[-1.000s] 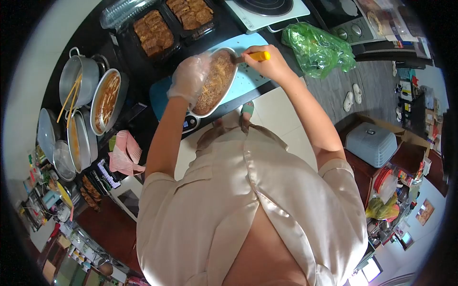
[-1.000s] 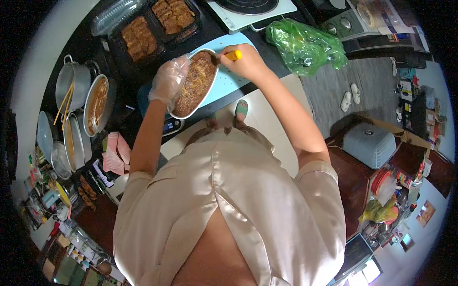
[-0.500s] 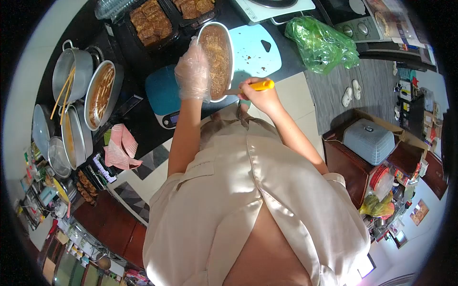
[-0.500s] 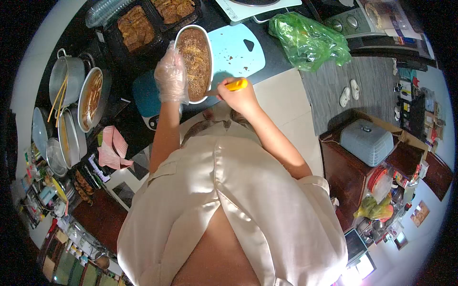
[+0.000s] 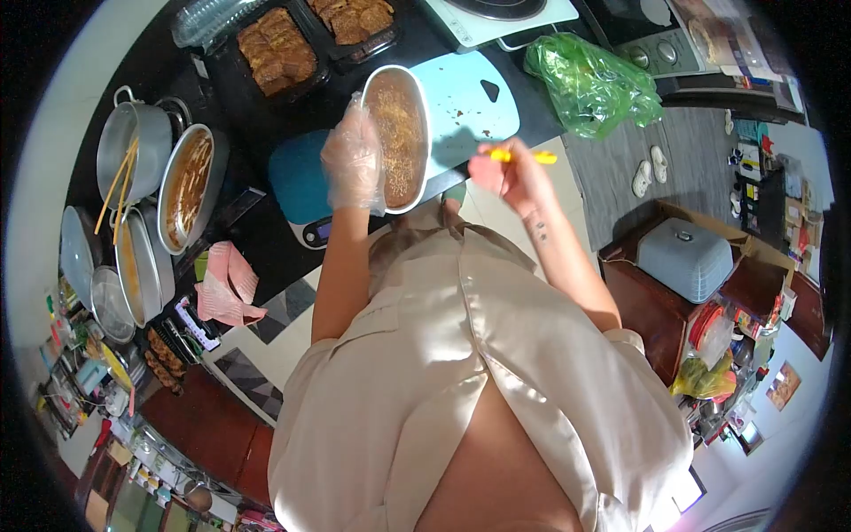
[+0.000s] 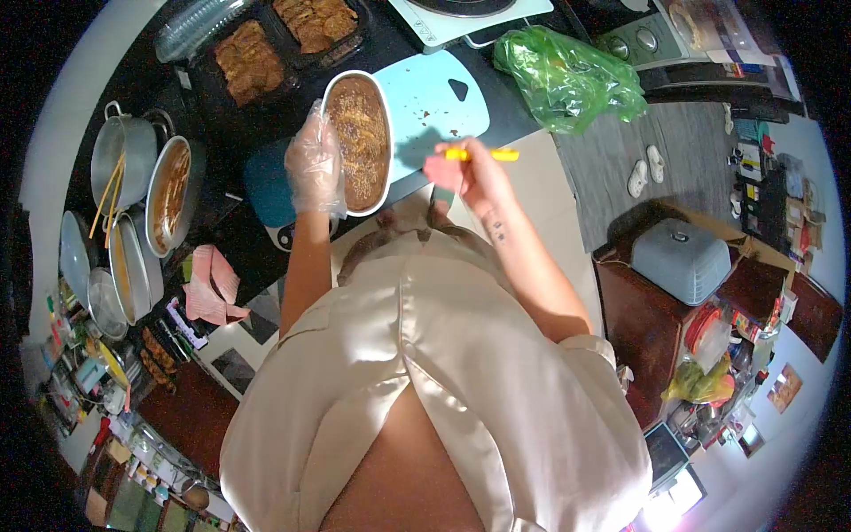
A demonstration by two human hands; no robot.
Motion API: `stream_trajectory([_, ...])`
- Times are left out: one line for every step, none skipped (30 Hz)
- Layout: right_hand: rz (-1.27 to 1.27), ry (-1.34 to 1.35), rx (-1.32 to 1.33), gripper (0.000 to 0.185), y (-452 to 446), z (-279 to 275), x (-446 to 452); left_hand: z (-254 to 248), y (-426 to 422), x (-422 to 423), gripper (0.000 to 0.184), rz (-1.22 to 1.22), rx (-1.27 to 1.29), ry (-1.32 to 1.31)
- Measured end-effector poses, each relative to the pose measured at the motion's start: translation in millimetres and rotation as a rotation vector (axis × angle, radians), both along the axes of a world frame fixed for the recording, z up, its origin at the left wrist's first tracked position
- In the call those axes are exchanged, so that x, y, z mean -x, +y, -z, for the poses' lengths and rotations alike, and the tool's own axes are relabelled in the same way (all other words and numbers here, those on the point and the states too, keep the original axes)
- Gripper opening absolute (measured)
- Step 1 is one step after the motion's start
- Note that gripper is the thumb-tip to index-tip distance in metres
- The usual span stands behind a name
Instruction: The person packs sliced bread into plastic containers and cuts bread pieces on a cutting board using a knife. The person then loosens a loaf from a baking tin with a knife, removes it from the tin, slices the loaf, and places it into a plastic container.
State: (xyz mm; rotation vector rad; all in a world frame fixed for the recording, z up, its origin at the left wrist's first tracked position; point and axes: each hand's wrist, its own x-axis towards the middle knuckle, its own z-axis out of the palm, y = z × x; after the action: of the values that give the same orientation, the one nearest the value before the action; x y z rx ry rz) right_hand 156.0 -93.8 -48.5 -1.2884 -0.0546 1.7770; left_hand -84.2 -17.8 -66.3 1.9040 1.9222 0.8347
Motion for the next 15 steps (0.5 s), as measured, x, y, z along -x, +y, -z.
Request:
stream_trajectory([0.001, -0.098, -0.116, 0.030, 11.9, -8.6, -0.5, 0.6, -2.9, 3.1, 0.031, 0.041, 0.024, 0.007])
stream_trajectory([0.002, -0.197, -0.233, 0.028, 26.4, -15.7, -1.3, 1.8, -4.9, 5.3, 0.031, 0.042, 0.024, 0.010])
stream_trajectory([0.021, -0.293, -0.346, 0.030, 41.5, -22.7, 0.7, 2.8, -6.0, 7.3, 0.031, 0.061, 0.039, -0.022])
stream_trajectory([-0.039, -0.393, -0.431, 0.029, 51.4, -28.8, 1.7, 2.1, -5.9, 8.9, 0.030, 0.081, 0.052, -0.053])
stream_trajectory([-0.087, -0.510, -0.538, 0.027, 60.4, -32.7, 5.4, 1.2, -5.3, 9.7, 0.030, 0.080, 0.047, -0.048])
stream_trajectory([-0.136, -0.627, -0.642, 0.025, 65.5, -34.3, 8.5, -0.2, -6.2, 9.9, 0.030, 0.089, 0.053, -0.069])
stream_trajectory([-0.134, -0.622, -0.643, 0.025, 67.6, -33.5, 9.1, -1.3, -6.9, 10.0, 0.030, 0.098, 0.058, -0.091])
stream_trajectory([-0.249, -0.803, -0.744, 0.022, 71.1, -32.9, 9.6, 0.1, -6.4, 10.2, 0.030, 0.096, 0.053, -0.088])
stream_trajectory([-0.367, -0.984, -0.840, 0.019, 73.9, -34.6, 11.1, 1.8, -6.6, 10.1, 0.025, 0.101, 0.032, -0.104])
stream_trajectory([-0.367, -0.981, -0.842, 0.019, 75.9, -37.3, 11.8, 3.1, -7.2, 10.8, 0.021, 0.106, 0.013, -0.120])
stream_trajectory([-0.458, -1.097, -0.986, 0.018, 78.6, -41.0, 12.1, 4.2, -7.0, 12.5, 0.021, 0.105, 0.012, -0.117])
stream_trajectory([-0.549, -1.212, -1.130, 0.017, 80.4, -43.6, 13.2, 3.5, -6.7, 14.0, 0.021, 0.176, -0.038, -0.129])
stream_trajectory([-0.624, -1.318, -1.240, 0.019, 84.7, -36.2, 19.7, 3.3, -8.0, 14.8, 0.022, 0.252, -0.082, -0.142])
stream_trajectory([-0.622, -1.320, -1.238, 0.019, 85.9, -31.2, 19.7, 3.3, -7.7, 15.9, 0.022, 0.255, -0.083, -0.142])
stream_trajectory([-0.589, -1.255, -1.257, 0.017, 87.0, -29.2, 21.0, 3.2, -7.8, 18.0, 0.021, 0.262, -0.039, -0.124])
